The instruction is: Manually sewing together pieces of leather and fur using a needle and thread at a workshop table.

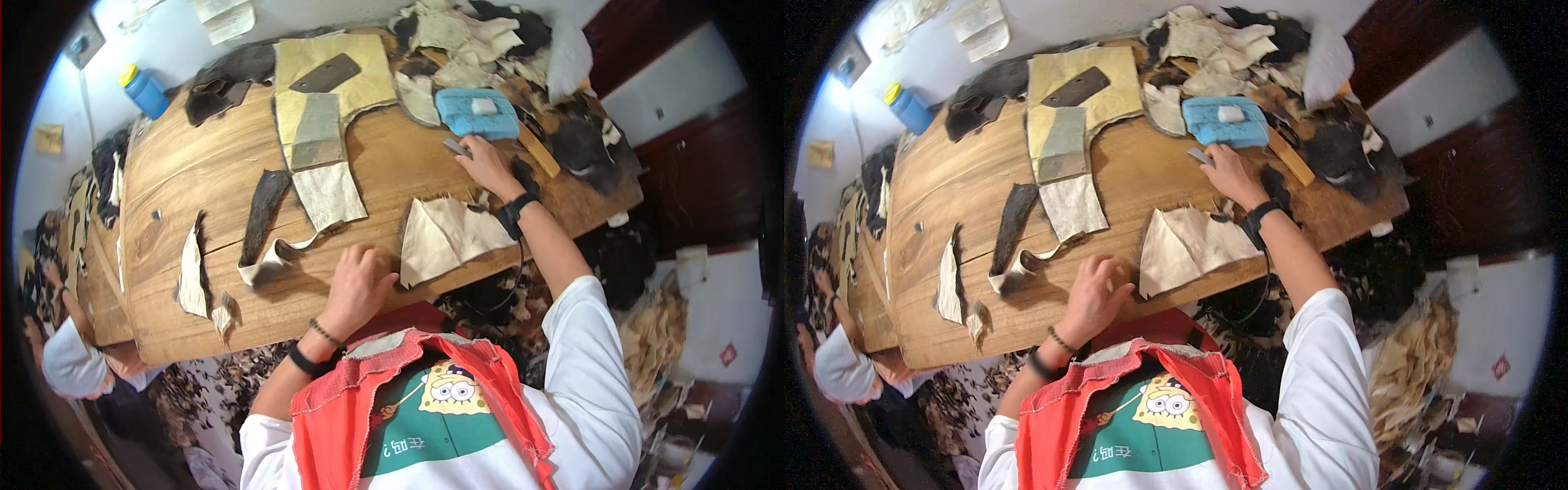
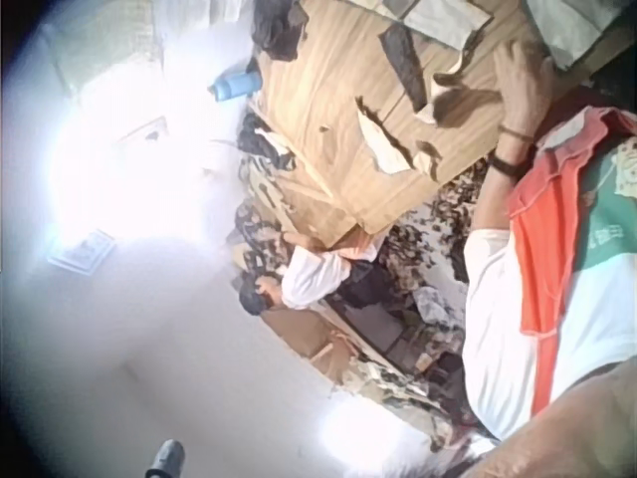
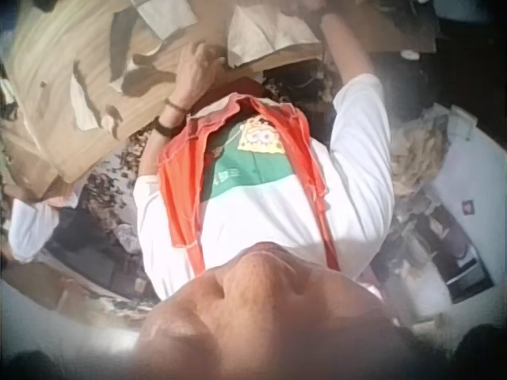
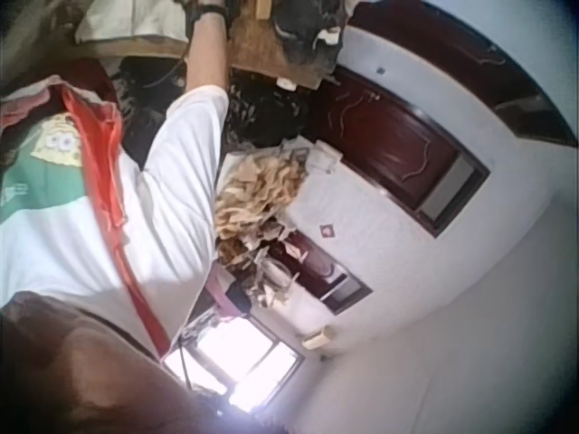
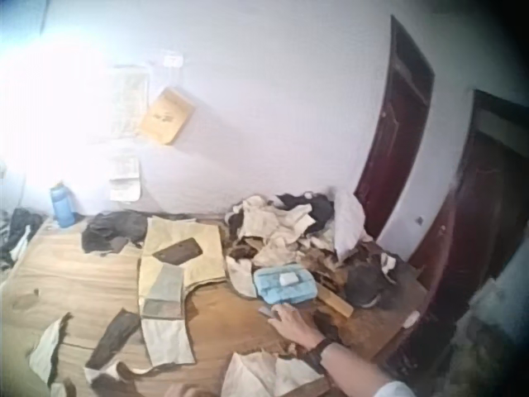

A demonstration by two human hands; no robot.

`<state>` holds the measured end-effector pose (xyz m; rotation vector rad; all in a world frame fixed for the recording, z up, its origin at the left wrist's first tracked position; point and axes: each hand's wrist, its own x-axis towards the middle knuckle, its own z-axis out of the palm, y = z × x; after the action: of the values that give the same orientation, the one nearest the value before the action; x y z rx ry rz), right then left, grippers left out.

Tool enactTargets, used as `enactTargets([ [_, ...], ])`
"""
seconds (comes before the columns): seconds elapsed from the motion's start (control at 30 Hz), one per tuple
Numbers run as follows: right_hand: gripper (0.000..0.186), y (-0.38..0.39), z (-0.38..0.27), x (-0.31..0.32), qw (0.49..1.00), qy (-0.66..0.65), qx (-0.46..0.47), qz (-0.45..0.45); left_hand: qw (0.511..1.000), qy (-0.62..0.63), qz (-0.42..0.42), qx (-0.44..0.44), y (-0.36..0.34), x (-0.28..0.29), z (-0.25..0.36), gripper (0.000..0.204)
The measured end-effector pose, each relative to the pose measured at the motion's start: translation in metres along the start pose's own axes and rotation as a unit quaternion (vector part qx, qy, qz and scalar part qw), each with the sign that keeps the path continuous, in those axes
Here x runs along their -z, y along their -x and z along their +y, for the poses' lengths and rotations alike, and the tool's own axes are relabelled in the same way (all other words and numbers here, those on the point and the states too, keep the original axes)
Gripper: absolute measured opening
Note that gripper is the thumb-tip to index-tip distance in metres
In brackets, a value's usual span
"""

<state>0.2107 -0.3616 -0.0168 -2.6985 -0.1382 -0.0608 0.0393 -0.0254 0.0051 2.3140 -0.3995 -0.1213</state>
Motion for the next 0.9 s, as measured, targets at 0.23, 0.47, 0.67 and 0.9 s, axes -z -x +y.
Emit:
enactTargets([
  [0.23, 0.036, 0.02, -0.02, 0.016, 0.991, -0.022, 0.133, -0.017, 0.955, -0.112, 0.258, 0.091, 0.002, 0.019, -0.042, 0.034],
  [0.47, 0.044, 0.064, -0.058, 0.002, 0.964, -0.09, 0.126, -0.217, 0.982, -0.118, 0.142, 0.047, 0.016, -0.053, 0.019, 0.03],
  [0.67, 0.053, 0.067, -0.11, -0.02, 0.941, -0.078, 0.062, -0.324, 0.956, -0.078, 0.22, 0.178, 0.001, 0.004, -0.035, 0.023],
  [0.9, 0.055, 0.004, -0.148, -0.02, 0.963, -0.058, 0.128, -0.23, 0.945, -0.22, 0.19, 0.153, 0.015, -0.004, -0.003, 0.071],
])
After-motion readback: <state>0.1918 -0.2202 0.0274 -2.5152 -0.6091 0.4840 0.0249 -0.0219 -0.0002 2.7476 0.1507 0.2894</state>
